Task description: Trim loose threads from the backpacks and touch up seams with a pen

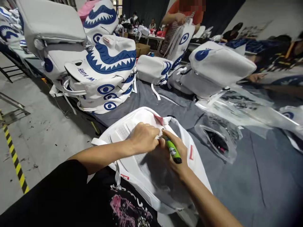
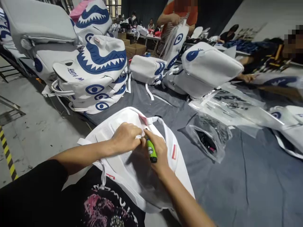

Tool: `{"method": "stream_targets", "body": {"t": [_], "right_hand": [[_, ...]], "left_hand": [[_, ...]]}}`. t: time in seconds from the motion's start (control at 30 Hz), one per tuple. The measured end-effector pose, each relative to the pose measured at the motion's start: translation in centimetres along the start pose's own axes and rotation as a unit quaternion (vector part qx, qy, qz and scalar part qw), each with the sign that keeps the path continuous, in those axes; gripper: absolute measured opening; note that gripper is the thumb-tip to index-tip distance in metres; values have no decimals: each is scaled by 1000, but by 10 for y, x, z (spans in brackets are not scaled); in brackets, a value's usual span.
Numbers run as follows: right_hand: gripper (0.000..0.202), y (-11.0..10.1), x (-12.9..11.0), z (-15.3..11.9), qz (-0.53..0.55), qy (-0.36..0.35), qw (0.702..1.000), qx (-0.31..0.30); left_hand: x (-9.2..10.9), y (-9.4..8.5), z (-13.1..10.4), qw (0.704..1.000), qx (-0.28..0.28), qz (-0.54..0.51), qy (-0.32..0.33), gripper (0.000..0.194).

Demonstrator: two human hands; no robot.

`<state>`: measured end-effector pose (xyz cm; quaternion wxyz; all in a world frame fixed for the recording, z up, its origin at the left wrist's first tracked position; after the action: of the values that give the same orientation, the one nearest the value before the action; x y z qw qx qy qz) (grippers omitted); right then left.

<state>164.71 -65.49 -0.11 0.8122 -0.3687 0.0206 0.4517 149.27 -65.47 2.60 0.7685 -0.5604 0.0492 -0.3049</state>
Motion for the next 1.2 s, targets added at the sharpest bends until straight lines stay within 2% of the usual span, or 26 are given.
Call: {"method": "stream_targets", "body": {"t": [0.07, 0.13, 0.2, 0.23, 0.33, 0.37, 0.43, 0.5, 0.57, 0.6, 0.63, 0.7, 0.77, 0.83, 0.97, 1.1, 1.2], "right_hand": [[29, -11, -20, 13, -20, 0, 1000, 21], [27, -27, -39, 32, -40, -28, 999, 8], [26, -41, -47, 50, -67, -54, 996, -13], [26, -44, -47, 56, -76, -61, 995, -20], [26, -33, -29, 55, -50, -54, 996, -55], [26, -22, -21, 48, -28, -49, 996, -70], [27, 0, -3, 26, 7, -41, 996, -82], [31, 18, 12, 4, 21, -32, 999, -36], [37, 27, 18, -15, 30, -24, 999, 30], [40, 29, 18, -22, 34, -25, 998, 53], [44, 30, 15, -28, 35, -25, 997, 65], [50, 29, 6, -37, 37, -27, 997, 61], [54, 24, -3, -45, 38, -20, 998, 47], [55, 20, -7, -54, 37, -15, 999, 31], [53, 15, -2, -68, 36, -13, 999, 6], [48, 20, 11, -70, 44, 13, 999, -8], [45, 26, 20, -70, 51, 24, 998, -25]], "left_hand": [[9, -23, -1, 1000, 2, -19, 22, 12], [20, -48, 1, 999, 13, -30, 34, 14], [26, -61, 5, 998, 37, -36, 29, 17], [25, -60, 6, 998, 51, -39, 18, 17], [4, -34, 1, 994, 73, -60, -53, 15], [-6, -20, -4, 992, 57, -79, -74, 14], [-24, 3, -11, 989, 8, -132, -74, 13], [-37, 11, -12, 986, 11, -160, -41, 16], [-46, 6, -1, 990, 59, -129, -16, 26], [-49, 3, 8, 993, 66, -98, -4, 34], [-50, 2, 19, 997, 44, -66, 14, 48], [-49, 9, 41, 996, -58, -18, 58, 85], [-49, 23, 55, 985, -147, 13, 92, 107], [-48, 35, 60, 976, -179, 30, 122, 110], [-45, 47, 51, 969, -172, 49, 172, 111], [-39, 57, 45, 962, -196, 98, 164, 123], [-38, 69, 49, 959, -216, 122, 140, 118]]}}
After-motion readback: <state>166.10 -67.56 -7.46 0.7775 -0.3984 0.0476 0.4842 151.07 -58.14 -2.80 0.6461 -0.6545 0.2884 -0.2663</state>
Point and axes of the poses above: each hand's wrist, its own z-axis towards the middle knuckle, its own y-axis out of the palm, x = y × z, the point moved 3 cm from there along z, towards the middle knuckle, and after that the axes turned 3 degrees about y, right-handed, at the moved point
